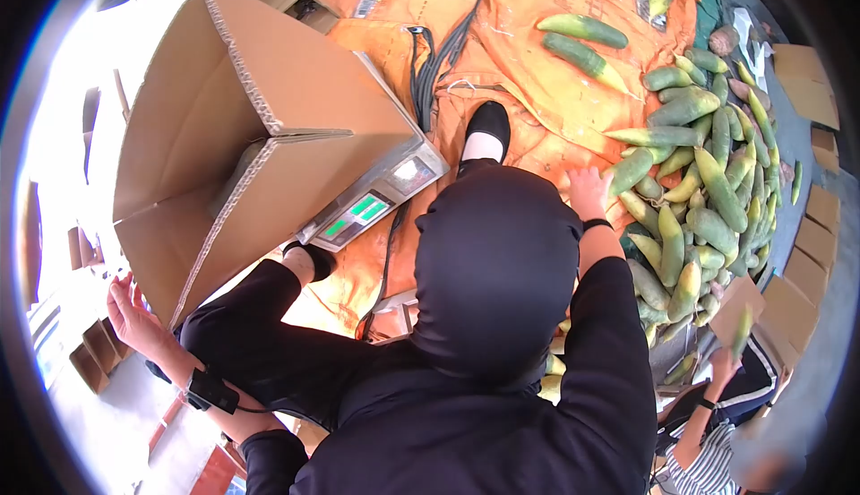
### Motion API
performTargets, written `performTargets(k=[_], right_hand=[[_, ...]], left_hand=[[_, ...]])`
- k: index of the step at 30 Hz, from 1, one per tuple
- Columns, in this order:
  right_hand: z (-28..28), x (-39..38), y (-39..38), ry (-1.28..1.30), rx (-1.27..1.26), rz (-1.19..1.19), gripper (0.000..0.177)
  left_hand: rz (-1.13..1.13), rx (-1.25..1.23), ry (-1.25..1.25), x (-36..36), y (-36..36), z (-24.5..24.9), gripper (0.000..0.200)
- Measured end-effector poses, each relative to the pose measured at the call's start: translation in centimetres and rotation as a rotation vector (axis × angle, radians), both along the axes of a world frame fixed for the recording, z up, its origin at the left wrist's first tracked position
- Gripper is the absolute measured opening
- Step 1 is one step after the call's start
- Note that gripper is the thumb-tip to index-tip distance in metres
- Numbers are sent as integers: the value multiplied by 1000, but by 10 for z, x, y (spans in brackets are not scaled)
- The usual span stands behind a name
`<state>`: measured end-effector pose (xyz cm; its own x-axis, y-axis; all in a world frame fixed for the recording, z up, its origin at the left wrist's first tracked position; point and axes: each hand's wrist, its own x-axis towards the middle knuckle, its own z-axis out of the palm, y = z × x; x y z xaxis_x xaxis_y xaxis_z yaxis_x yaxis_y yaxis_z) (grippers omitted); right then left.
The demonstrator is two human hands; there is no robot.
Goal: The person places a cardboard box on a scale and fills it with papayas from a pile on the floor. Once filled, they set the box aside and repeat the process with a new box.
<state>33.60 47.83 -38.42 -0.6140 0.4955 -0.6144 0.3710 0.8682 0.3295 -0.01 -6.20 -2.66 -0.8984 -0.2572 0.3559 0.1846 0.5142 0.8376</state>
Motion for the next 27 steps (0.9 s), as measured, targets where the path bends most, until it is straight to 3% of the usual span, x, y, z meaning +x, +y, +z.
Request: performTargets(k=[3,5,15,16,17,19,20,21,23,24,27], right_hand=[[-26,18,-3,81,-77,-17,34],[-39,31,-3,45,-54,92,37],[-76,65,-19,255,-155,-626,34],[-39,57,-30,738,-261,-1187,31],[-40,59,-29,737,-257,-1193,31],[-46,59,-29,849,256,-1485,38],[-34,61,-26,932,55,-1409,54],[0,38,-32,1173,-106,-1456,55],[-15,45,-15,816,80,-1127,43],[-12,33,-19,817,55,-1113,43],[38,-2,-19,649,-21,-1494,41]], left_hand=[[-5,-31,19,-2,-5,-2,21],[-40,-48,28,-1,-3,-1,20],[-42,-56,34,3,-15,-1,19],[-24,-60,15,4,-14,0,19],[-20,-80,24,3,-14,1,20],[-3,-91,26,4,-13,1,20],[5,-101,27,5,-13,1,20],[0,-96,24,4,-13,0,20],[-11,-88,34,4,-11,1,19],[-22,-89,46,4,-9,1,19],[-51,-82,49,3,-7,0,17]])
